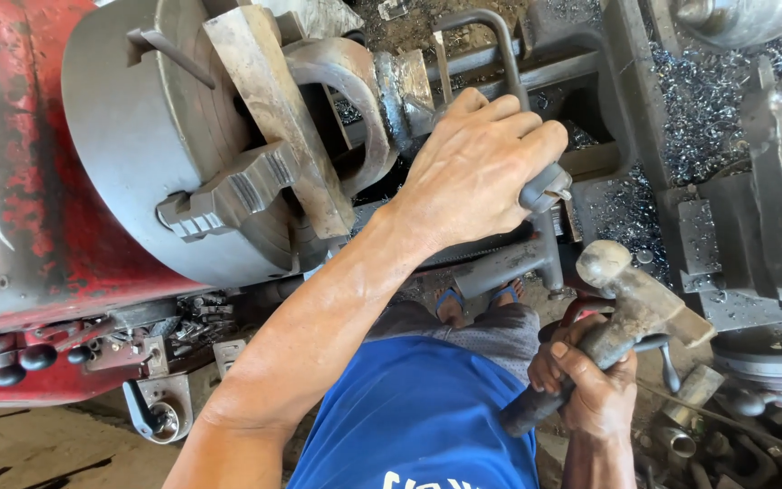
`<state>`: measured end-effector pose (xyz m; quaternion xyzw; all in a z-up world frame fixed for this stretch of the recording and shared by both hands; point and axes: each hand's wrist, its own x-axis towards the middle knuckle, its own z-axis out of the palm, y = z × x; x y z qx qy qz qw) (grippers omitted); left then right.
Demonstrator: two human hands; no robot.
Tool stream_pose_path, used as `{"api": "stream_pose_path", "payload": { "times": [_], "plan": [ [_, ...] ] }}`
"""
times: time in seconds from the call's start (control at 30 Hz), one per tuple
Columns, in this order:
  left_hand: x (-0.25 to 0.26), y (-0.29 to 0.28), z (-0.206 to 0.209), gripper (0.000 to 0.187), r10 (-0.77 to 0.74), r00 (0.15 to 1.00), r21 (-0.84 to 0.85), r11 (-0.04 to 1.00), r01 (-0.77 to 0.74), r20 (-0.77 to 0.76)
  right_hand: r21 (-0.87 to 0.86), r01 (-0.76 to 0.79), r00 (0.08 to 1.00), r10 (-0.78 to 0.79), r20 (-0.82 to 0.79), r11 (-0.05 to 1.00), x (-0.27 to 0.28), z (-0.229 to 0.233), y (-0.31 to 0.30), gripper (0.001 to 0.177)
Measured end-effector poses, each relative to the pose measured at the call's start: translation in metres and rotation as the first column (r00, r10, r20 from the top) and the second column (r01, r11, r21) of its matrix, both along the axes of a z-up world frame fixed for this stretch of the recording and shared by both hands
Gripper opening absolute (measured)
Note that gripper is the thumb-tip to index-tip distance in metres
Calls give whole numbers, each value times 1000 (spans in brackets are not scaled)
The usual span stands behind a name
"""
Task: The person repeatedly strikes a metal rod clamped in a lathe chuck with a hammer. The rod is held steady by the chuck while the person delivers controlled blows to its end. The task continues throughout the clip without changing tools or objects.
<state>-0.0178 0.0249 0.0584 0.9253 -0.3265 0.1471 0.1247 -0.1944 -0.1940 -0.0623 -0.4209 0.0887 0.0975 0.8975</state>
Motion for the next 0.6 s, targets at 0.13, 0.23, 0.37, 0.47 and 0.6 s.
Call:
{"api": "stream_pose_path", "payload": {
  "times": [0.13,0.23,0.37,0.47,0.6],
  "plan": [
    [-2,10,3,30,-88,996,-83,993,89,19,15,19,979,-22,203,1000,12,32,23,15],
    [-4,17,8,23,-144,989,-108,984,139,-35,15,61,922,-62,383,998,16,50,41,16],
    [-5,22,11,28,-180,983,-117,978,174,-36,-22,100,875,-77,477,995,24,41,66,19],
    [-6,24,19,27,-192,978,-129,975,181,-82,-49,7,911,13,413,999,25,30,71,20],
    [-6,20,12,33,-194,963,-46,981,189,-189,-32,-17,894,30,448,999,9,14,71,15]
  ]
}}
